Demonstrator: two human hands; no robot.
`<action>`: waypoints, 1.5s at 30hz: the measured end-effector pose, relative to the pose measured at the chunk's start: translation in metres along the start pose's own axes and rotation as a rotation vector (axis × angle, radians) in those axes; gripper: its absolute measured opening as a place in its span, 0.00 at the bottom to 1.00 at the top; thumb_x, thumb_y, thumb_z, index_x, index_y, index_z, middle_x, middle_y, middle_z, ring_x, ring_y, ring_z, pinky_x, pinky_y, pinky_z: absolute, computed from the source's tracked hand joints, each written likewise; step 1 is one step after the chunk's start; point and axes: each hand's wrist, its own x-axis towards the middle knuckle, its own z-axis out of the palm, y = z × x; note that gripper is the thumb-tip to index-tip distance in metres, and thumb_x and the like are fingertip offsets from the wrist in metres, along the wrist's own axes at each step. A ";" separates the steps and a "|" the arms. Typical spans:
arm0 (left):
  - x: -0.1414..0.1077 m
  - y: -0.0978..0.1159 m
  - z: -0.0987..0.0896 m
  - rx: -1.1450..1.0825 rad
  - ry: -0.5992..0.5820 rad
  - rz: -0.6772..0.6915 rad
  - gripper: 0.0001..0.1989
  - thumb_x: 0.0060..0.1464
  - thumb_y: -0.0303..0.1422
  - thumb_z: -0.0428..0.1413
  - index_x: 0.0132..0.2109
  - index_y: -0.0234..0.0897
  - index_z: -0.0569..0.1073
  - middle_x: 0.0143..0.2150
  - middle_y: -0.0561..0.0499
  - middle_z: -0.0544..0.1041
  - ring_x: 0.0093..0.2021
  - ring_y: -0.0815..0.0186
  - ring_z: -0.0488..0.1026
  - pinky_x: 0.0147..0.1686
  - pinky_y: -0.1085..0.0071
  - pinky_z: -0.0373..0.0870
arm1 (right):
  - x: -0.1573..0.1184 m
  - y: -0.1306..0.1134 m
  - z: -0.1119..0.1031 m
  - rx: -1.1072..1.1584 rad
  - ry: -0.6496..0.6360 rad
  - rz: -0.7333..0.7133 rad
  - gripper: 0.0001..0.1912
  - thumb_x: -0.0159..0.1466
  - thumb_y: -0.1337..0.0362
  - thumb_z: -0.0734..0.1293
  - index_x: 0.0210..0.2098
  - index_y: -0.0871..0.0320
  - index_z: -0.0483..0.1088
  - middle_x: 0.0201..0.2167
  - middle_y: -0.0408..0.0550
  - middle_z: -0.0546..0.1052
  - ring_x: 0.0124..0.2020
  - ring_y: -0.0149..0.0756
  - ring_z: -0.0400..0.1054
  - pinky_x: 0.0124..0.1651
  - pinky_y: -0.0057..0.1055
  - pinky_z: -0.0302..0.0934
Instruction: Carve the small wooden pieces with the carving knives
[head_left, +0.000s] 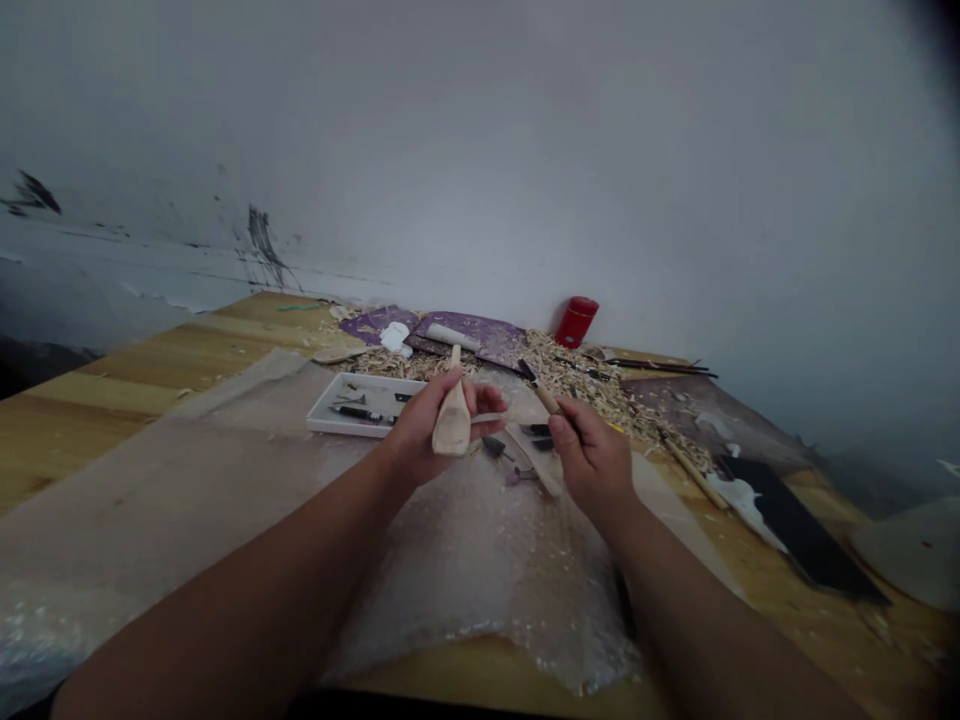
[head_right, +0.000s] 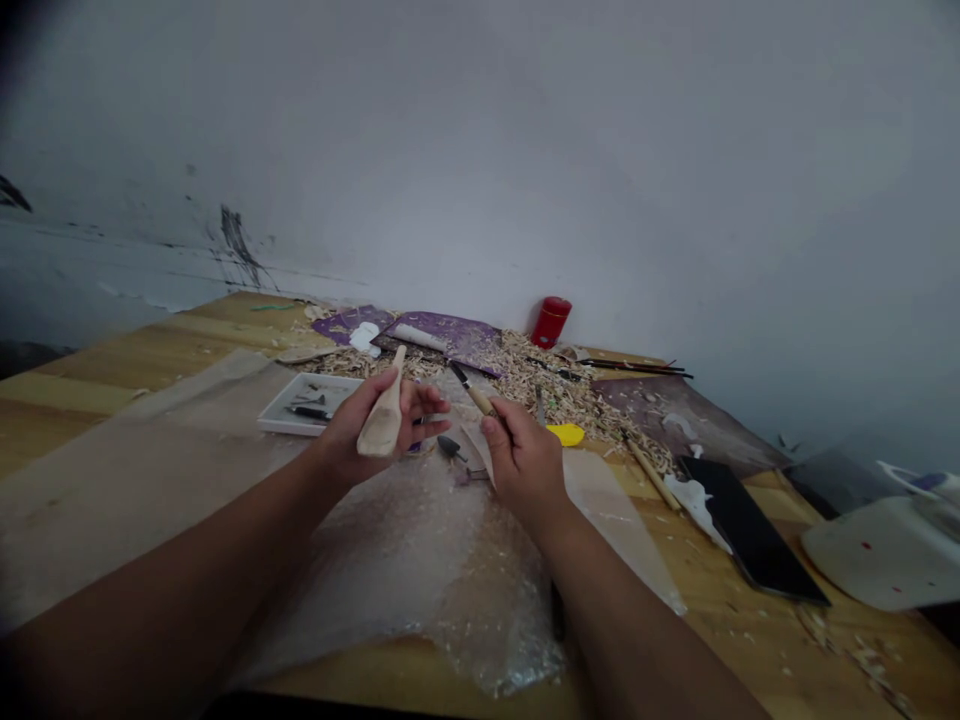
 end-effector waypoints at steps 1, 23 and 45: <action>0.000 0.000 0.000 -0.004 -0.005 0.003 0.20 0.54 0.38 0.45 0.19 0.31 0.66 0.33 0.46 0.73 0.39 0.62 0.71 0.46 0.56 0.65 | 0.000 0.000 0.001 -0.006 -0.013 -0.004 0.12 0.63 0.60 0.56 0.42 0.56 0.66 0.30 0.45 0.74 0.29 0.33 0.68 0.31 0.27 0.59; 0.001 -0.001 0.001 -0.040 -0.019 0.050 0.21 0.55 0.37 0.44 0.19 0.32 0.67 0.24 0.49 0.71 0.38 0.63 0.72 0.50 0.61 0.61 | -0.003 -0.003 0.008 0.068 -0.286 0.068 0.12 0.63 0.59 0.55 0.38 0.57 0.66 0.21 0.41 0.68 0.22 0.30 0.62 0.26 0.25 0.52; -0.002 0.006 0.005 -0.160 0.021 0.103 0.20 0.54 0.37 0.44 0.18 0.32 0.65 0.26 0.49 0.69 0.26 0.70 0.67 0.41 0.62 0.67 | -0.006 -0.007 0.018 -0.058 -0.598 -0.068 0.11 0.64 0.60 0.53 0.34 0.56 0.64 0.24 0.43 0.72 0.25 0.30 0.65 0.27 0.24 0.50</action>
